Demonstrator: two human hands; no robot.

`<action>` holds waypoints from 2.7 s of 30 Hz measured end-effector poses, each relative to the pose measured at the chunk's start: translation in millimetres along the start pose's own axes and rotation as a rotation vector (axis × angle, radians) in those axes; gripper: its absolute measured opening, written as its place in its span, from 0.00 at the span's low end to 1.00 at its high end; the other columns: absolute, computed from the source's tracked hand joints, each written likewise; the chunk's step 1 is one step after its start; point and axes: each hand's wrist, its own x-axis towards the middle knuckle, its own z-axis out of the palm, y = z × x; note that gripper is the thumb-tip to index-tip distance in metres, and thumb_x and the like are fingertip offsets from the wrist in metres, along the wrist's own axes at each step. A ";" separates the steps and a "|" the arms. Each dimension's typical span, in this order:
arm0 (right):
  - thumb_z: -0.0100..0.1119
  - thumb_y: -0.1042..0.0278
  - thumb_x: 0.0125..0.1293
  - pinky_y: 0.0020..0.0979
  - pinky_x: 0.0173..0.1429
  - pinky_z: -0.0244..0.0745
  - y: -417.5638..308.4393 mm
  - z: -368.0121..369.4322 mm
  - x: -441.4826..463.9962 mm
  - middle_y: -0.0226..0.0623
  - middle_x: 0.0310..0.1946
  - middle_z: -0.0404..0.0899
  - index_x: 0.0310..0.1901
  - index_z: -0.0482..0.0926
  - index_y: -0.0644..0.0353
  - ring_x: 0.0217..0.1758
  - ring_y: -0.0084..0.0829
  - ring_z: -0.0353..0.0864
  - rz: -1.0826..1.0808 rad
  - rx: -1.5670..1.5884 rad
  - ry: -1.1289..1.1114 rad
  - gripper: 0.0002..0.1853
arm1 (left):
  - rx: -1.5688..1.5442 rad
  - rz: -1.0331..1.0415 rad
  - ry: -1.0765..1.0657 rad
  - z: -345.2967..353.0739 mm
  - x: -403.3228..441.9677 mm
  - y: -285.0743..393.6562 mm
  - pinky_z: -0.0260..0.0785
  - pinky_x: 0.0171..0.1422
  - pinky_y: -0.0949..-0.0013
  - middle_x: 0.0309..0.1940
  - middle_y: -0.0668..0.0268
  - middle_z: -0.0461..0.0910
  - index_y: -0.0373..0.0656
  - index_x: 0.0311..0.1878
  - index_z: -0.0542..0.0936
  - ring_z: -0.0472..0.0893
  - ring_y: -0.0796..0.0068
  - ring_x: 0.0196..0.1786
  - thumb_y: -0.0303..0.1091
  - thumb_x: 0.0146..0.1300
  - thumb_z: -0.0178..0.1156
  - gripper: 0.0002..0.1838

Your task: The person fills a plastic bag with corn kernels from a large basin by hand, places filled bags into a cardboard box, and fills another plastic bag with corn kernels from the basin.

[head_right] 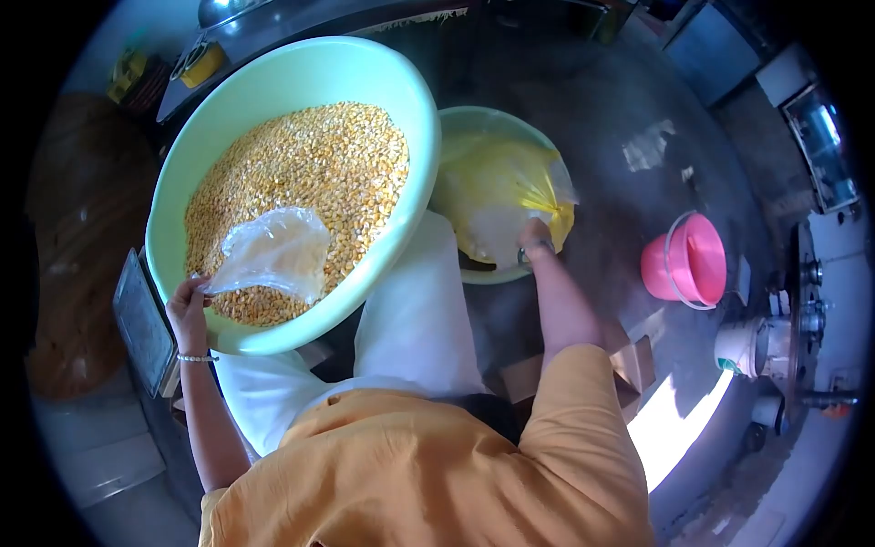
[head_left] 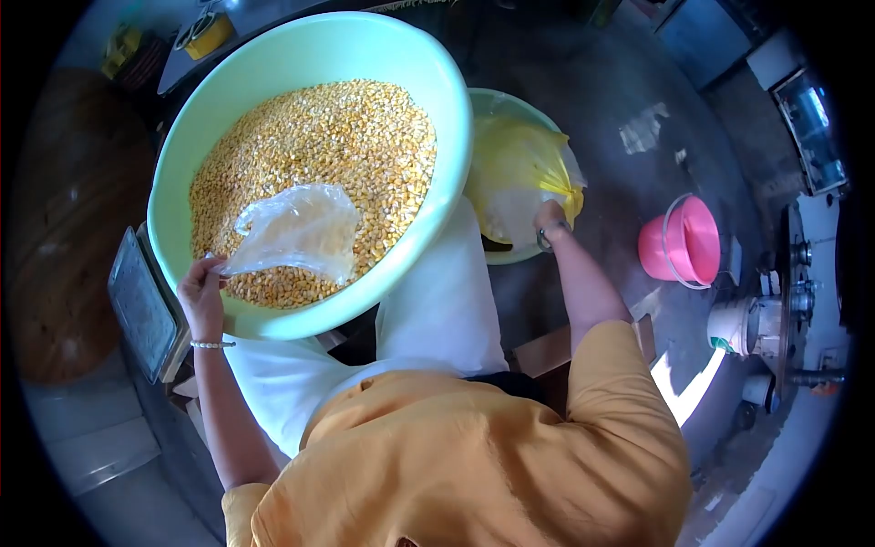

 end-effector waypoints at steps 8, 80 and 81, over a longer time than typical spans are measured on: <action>0.52 0.72 0.58 0.30 0.50 0.70 3.7 48.8 88.8 0.42 0.41 0.80 0.44 0.77 0.65 0.45 0.34 0.78 -0.431 0.790 0.463 0.13 | 0.074 -0.022 0.024 1.1 -1.1 -3.6 0.69 0.34 0.81 0.33 0.67 0.82 0.37 0.36 0.81 0.75 0.85 0.30 0.17 0.60 0.49 0.11; 0.48 0.90 0.43 0.27 0.39 0.72 -322.9 -44.7 -241.7 0.35 0.25 0.76 0.18 0.70 0.62 0.33 0.30 0.77 -1.594 0.419 -0.747 0.09 | 0.140 0.237 0.164 -21.1 -16.2 48.8 0.70 0.53 0.67 0.44 0.59 0.80 0.39 0.52 0.76 0.79 0.68 0.48 0.38 0.59 0.62 0.20; 0.48 0.90 0.43 0.27 0.39 0.72 -325.4 -48.1 -244.1 0.35 0.25 0.76 0.18 0.70 0.62 0.33 0.30 0.77 -1.585 0.428 -0.751 0.09 | 0.163 0.332 0.187 -18.9 -23.1 58.8 0.68 0.57 0.64 0.50 0.55 0.76 0.39 0.55 0.73 0.75 0.62 0.54 0.37 0.54 0.66 0.26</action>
